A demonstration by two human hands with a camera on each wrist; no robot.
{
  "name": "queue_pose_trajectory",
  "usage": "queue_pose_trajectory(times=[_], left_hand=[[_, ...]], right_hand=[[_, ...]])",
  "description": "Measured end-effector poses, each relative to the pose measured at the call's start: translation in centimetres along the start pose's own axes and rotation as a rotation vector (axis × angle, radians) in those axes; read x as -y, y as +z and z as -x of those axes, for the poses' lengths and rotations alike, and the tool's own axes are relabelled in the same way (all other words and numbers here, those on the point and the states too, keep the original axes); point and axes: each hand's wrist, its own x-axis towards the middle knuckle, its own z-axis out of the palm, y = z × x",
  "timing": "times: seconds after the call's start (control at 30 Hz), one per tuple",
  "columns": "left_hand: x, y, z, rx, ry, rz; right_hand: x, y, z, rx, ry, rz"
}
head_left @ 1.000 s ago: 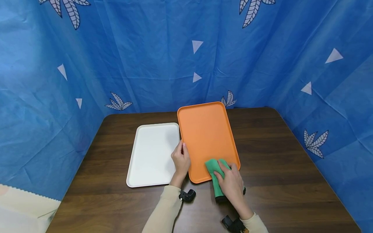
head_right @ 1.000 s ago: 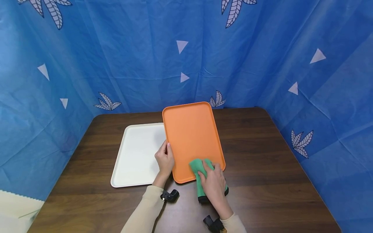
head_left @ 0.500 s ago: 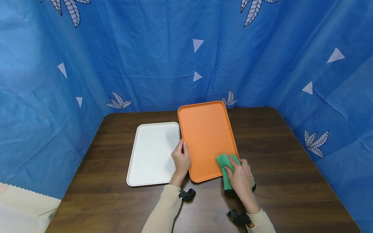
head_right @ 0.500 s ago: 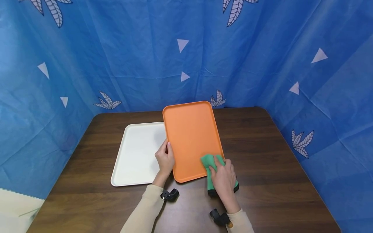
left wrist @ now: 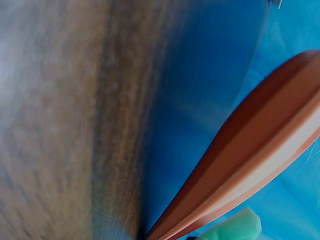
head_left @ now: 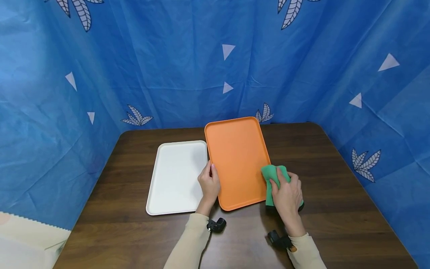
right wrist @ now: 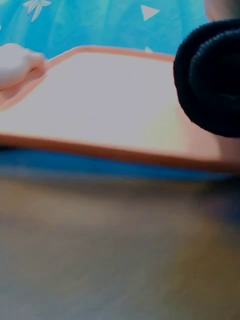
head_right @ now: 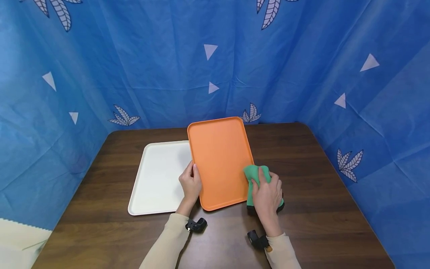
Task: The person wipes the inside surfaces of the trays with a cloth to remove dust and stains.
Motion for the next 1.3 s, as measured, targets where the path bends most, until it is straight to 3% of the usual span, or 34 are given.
queue_pose_trajectory(times=[0.2, 0.4, 0.63, 0.93, 1.3], left_hand=[[0.1, 0.0, -0.1, 0.020, -0.034, -0.007], [0.5, 0.1, -0.4, 0.107, -0.106, 0.003], [0.9, 0.5, -0.6, 0.172, -0.147, -0.003], [1.3, 1.3, -1.1, 0.246, -0.248, -0.029], [1.3, 2.1, -1.6, 0.364, -0.412, -0.030]], right_hand=[[-0.4, -1.0, -2.1, -0.021, 0.027, -0.009], [-0.4, -1.2, -3.1, -0.028, 0.010, -0.031], [0.1, -1.5, -3.4, -0.031, 0.013, -0.035], [0.1, -1.8, -3.4, -0.014, 0.020, -0.033], [-0.3, -2.1, -3.2, -0.015, 0.027, -0.032]])
